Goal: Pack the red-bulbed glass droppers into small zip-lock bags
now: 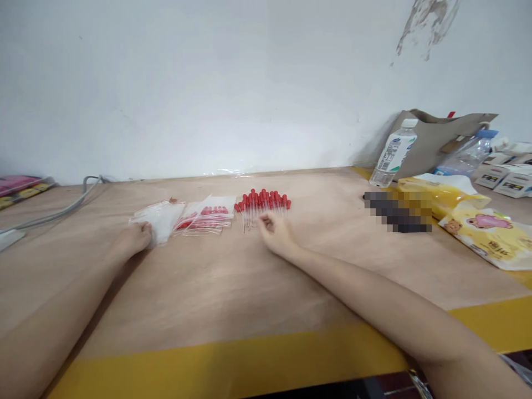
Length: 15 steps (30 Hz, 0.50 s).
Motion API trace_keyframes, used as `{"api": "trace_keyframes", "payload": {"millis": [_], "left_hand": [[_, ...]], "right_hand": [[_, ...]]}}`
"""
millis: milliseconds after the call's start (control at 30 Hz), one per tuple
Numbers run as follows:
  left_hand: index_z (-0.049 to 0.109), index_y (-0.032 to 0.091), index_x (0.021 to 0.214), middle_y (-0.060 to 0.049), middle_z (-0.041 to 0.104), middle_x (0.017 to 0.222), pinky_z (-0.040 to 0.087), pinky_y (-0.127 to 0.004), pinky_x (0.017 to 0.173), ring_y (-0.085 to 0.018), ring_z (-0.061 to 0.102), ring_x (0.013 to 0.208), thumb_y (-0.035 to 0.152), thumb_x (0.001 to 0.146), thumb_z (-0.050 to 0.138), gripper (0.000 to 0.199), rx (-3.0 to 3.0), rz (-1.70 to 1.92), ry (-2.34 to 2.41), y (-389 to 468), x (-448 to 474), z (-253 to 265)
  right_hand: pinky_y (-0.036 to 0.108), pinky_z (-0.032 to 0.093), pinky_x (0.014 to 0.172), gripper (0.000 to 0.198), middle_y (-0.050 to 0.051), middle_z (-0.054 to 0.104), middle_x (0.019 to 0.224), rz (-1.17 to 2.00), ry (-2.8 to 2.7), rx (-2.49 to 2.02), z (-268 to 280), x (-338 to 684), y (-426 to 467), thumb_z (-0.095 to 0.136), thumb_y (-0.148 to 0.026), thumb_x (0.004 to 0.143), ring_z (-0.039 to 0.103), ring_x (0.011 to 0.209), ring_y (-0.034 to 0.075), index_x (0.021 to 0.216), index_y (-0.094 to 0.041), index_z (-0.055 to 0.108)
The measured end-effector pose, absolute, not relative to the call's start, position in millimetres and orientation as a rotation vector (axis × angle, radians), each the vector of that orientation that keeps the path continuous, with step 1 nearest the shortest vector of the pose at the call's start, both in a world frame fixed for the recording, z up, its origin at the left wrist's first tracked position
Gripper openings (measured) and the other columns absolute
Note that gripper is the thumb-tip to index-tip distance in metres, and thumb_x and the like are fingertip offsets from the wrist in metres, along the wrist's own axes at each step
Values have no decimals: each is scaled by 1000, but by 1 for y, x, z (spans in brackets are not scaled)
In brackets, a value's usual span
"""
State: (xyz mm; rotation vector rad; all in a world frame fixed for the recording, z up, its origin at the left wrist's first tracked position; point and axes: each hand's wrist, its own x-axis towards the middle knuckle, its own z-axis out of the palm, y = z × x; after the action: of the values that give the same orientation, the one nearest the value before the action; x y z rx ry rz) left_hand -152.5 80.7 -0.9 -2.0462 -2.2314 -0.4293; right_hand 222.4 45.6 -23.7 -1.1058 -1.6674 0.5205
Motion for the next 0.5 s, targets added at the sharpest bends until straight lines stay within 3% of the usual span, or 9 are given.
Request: {"api": "trace_keyframes", "payload": {"millis": [67,133,200,267,367,500], "left_hand": [[60,2,92,-21,60,106,42,-50,83,-35,51,106,34,92,26,47,-1971,-497,-2235,77,-144,10],[52,2,115,-19,47,128,34,-46,97,-30,39,122,32,94,21,48,-1988,-585,-2134,69,-126,24],[42,11,130,-7,35,140,26,-34,107,-20,29,130,35,95,19,48,-2157,-649,-1926,55,-100,37],[42,14,131,-7,37,139,23,-37,108,-21,29,130,40,95,21,49,-2599,-697,-1484,37,-69,45],[40,26,133,-1,31,143,21,-41,109,-21,25,132,37,96,25,41,-2990,-448,-1055,7,-29,41],[34,27,136,-5,28,144,24,-47,106,-25,23,133,44,91,38,48,-3131,-256,-995,-14,-3,18]], "right_hand": [[26,43,59,25,5,63,72,338,-1592,-1262,-23,255,56,48,-37,78,55,62,13,81,-16,60],[26,42,60,28,6,64,74,212,-1437,-1440,-23,282,70,48,-39,77,54,61,14,83,-15,61],[27,42,64,28,7,65,78,155,-1343,-1593,-23,301,84,50,-38,74,56,67,16,84,-15,62],[28,42,65,28,7,65,80,212,-1314,-1746,-21,310,96,54,-40,70,57,71,17,83,-17,63],[29,42,64,31,5,66,78,325,-1358,-1949,-15,307,106,58,-48,65,59,74,20,78,-21,65],[30,42,61,32,6,65,73,392,-1450,-2123,-6,293,116,57,-51,63,60,71,21,72,-21,66]]}}
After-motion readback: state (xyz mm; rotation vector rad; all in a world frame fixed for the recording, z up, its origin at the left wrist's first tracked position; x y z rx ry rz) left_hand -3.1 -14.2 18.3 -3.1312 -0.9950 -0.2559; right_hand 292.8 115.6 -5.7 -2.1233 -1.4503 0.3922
